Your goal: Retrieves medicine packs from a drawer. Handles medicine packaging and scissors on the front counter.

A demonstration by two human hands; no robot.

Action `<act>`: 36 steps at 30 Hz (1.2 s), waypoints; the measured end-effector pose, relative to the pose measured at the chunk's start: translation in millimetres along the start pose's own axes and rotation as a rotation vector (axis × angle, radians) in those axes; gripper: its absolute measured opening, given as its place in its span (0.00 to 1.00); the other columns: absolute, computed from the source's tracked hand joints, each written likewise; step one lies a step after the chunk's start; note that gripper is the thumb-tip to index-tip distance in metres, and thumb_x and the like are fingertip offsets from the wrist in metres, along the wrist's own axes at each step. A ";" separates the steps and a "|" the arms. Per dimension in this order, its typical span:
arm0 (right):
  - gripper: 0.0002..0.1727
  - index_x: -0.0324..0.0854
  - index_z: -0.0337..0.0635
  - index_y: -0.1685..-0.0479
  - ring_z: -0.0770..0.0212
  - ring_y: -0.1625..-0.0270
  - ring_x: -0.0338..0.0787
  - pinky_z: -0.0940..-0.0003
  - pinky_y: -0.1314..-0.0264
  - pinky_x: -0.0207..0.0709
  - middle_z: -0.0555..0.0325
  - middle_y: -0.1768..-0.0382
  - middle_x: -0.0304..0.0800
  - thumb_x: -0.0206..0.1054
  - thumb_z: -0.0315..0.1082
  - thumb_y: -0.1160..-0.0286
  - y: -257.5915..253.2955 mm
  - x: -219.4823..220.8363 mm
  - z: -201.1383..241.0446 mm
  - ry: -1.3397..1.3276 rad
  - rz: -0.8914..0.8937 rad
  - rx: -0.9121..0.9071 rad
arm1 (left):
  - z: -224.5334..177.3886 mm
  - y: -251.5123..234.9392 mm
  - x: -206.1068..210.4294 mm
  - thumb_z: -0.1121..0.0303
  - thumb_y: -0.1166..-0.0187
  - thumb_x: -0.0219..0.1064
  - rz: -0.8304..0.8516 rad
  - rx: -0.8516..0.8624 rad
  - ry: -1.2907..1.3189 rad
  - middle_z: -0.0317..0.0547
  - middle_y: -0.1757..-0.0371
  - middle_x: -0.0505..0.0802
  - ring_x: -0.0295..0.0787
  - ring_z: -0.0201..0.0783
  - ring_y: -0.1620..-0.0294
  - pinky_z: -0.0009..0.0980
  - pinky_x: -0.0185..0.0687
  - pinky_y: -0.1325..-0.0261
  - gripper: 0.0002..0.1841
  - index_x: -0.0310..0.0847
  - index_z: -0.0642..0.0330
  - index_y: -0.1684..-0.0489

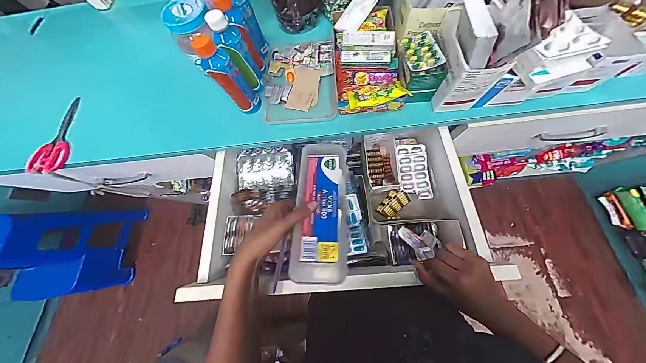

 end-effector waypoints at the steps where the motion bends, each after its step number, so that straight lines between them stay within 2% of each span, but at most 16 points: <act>1: 0.23 0.80 0.46 0.89 0.59 0.78 0.81 0.67 0.79 0.70 0.60 0.86 0.79 0.66 0.46 0.25 2.8 -1.6 2.1 -0.001 -0.004 -0.005 | -8.7 -3.4 23.6 0.50 0.17 0.64 0.079 -0.010 0.012 0.32 0.64 0.93 0.88 0.24 0.68 0.23 0.85 0.65 0.18 0.86 0.56 0.49; 3: 0.23 0.79 0.46 0.89 0.60 0.78 0.80 0.68 0.79 0.70 0.60 0.86 0.77 0.65 0.46 0.24 7.7 -4.4 6.4 -0.008 -0.018 -0.025 | -23.3 -18.1 70.3 0.49 0.15 0.63 0.231 -0.018 0.003 0.33 0.65 0.92 0.86 0.23 0.70 0.23 0.84 0.66 0.20 0.85 0.59 0.48; 5: 0.23 0.79 0.46 0.89 0.61 0.79 0.79 0.69 0.79 0.70 0.61 0.87 0.77 0.65 0.46 0.24 12.9 -7.7 11.5 -0.011 -0.050 -0.052 | -31.5 -40.3 104.1 0.47 0.13 0.59 0.328 -0.031 -0.035 0.31 0.74 0.85 0.77 0.23 0.79 0.22 0.75 0.73 0.22 0.84 0.59 0.56; 9: 0.22 0.80 0.47 0.88 0.62 0.79 0.79 0.70 0.77 0.71 0.62 0.87 0.76 0.65 0.45 0.23 25.3 -12.9 15.8 -0.010 -0.124 -0.103 | -42.2 -82.8 124.3 0.45 0.10 0.52 0.281 -0.080 -0.163 0.32 0.83 0.78 0.73 0.26 0.85 0.24 0.73 0.75 0.27 0.81 0.60 0.66; 12: 0.22 0.79 0.47 0.86 0.63 0.80 0.75 0.71 0.78 0.68 0.63 0.88 0.73 0.64 0.45 0.21 29.3 -15.8 20.5 -0.005 -0.201 -0.134 | -53.0 -88.7 115.8 0.48 0.08 0.51 0.120 -0.043 -0.512 0.50 0.70 0.87 0.84 0.39 0.73 0.38 0.83 0.61 0.28 0.82 0.70 0.45; 14: 0.21 0.80 0.46 0.86 0.63 0.81 0.75 0.71 0.78 0.68 0.63 0.88 0.73 0.65 0.44 0.22 28.0 -18.2 21.9 0.002 -0.245 -0.138 | -70.8 -77.0 111.9 0.53 0.08 0.52 0.021 -0.039 -0.714 0.67 0.45 0.89 0.90 0.57 0.45 0.53 0.82 0.36 0.33 0.61 0.74 0.16; 16: 0.20 0.80 0.46 0.85 0.63 0.81 0.76 0.71 0.77 0.69 0.63 0.87 0.74 0.65 0.44 0.23 23.7 -21.4 22.3 0.029 -0.270 -0.140 | -86.2 -63.0 110.3 0.52 0.10 0.55 -0.067 0.019 -0.804 0.69 0.40 0.89 0.87 0.63 0.37 0.58 0.78 0.30 0.38 0.47 0.69 0.08; 19: 0.20 0.82 0.46 0.81 0.62 0.79 0.78 0.69 0.75 0.72 0.62 0.85 0.77 0.63 0.45 0.21 16.7 -21.1 21.7 0.075 -0.275 -0.159 | -95.9 -39.2 110.5 0.49 0.09 0.52 -0.075 0.140 -0.816 0.64 0.51 0.92 0.91 0.59 0.51 0.56 0.83 0.40 0.35 0.58 0.63 0.09; 21: 0.19 0.84 0.47 0.76 0.61 0.77 0.80 0.68 0.72 0.76 0.62 0.82 0.79 0.63 0.47 0.19 7.9 -16.3 16.9 0.088 -0.277 -0.185 | -100.9 -27.8 109.0 0.51 0.08 0.51 -0.080 0.255 -0.765 0.53 0.68 0.88 0.83 0.46 0.71 0.46 0.83 0.58 0.30 0.68 0.62 0.14; 23: 0.18 0.87 0.48 0.70 0.60 0.72 0.83 0.67 0.67 0.79 0.61 0.78 0.83 0.63 0.50 0.18 -4.1 -12.3 5.6 0.048 -0.341 -0.150 | -111.4 -20.8 109.8 0.53 0.08 0.53 -0.109 0.413 -0.695 0.44 0.76 0.87 0.81 0.36 0.80 0.37 0.83 0.69 0.27 0.76 0.62 0.21; 25: 0.18 0.88 0.45 0.68 0.61 0.66 0.87 0.66 0.58 0.83 0.58 0.73 0.88 0.64 0.49 0.18 -13.8 -19.0 -27.1 -0.160 -0.509 0.023 | -127.6 -10.8 122.9 0.55 0.09 0.54 -0.157 0.592 -0.624 0.42 0.77 0.89 0.84 0.33 0.81 0.34 0.85 0.72 0.24 0.80 0.65 0.28; 27: 0.17 0.87 0.34 0.62 0.72 0.59 0.88 0.77 0.50 0.82 0.57 0.66 0.91 0.60 0.38 0.13 -14.4 -37.8 -80.3 -0.587 -0.685 0.420 | -147.7 0.7 148.6 0.57 0.10 0.55 -0.170 0.749 -0.567 0.40 0.76 0.90 0.84 0.29 0.80 0.30 0.84 0.73 0.23 0.81 0.66 0.29; 28: 0.17 0.85 0.29 0.56 0.77 0.62 0.86 0.81 0.56 0.80 0.60 0.65 0.90 0.53 0.32 0.11 -8.0 -49.3 -108.4 -0.850 -0.775 0.675 | -157.6 5.9 166.2 0.58 0.10 0.55 -0.144 0.802 -0.538 0.38 0.76 0.89 0.83 0.27 0.81 0.28 0.83 0.74 0.23 0.81 0.66 0.30; 30: 0.18 0.79 0.36 0.44 0.73 0.70 0.83 0.78 0.68 0.77 0.62 0.66 0.87 0.46 0.37 0.06 21.5 -62.2 -150.9 -1.406 -0.876 1.108 | -169.0 12.2 208.9 0.60 0.13 0.59 -0.038 0.860 -0.483 0.34 0.77 0.88 0.80 0.22 0.82 0.22 0.80 0.76 0.22 0.82 0.67 0.31; 33: 0.18 0.71 0.39 0.32 0.67 0.66 0.87 0.72 0.62 0.83 0.58 0.59 0.86 0.48 0.22 0.16 91.0 -91.1 -193.0 -1.787 -0.858 1.222 | -161.2 -0.2 308.3 0.62 0.16 0.62 0.263 0.789 -0.445 0.32 0.77 0.89 0.78 0.21 0.84 0.21 0.78 0.79 0.20 0.83 0.65 0.33; 36: 0.27 0.65 0.40 0.24 0.65 0.54 0.90 0.68 0.49 0.85 0.56 0.49 0.88 0.56 0.15 0.24 172.5 -140.7 -223.3 -1.620 -0.795 1.211 | -142.2 -17.4 434.6 0.66 0.16 0.62 0.541 0.740 -0.536 0.47 0.69 0.94 0.89 0.34 0.75 0.36 0.90 0.66 0.18 0.85 0.69 0.36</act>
Point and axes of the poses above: each hand's wrist, its own y-axis away from the middle knuckle, its own x-axis out of the palm, z = x × y, the point moved 9 cm from there along -y, towards the middle knuckle
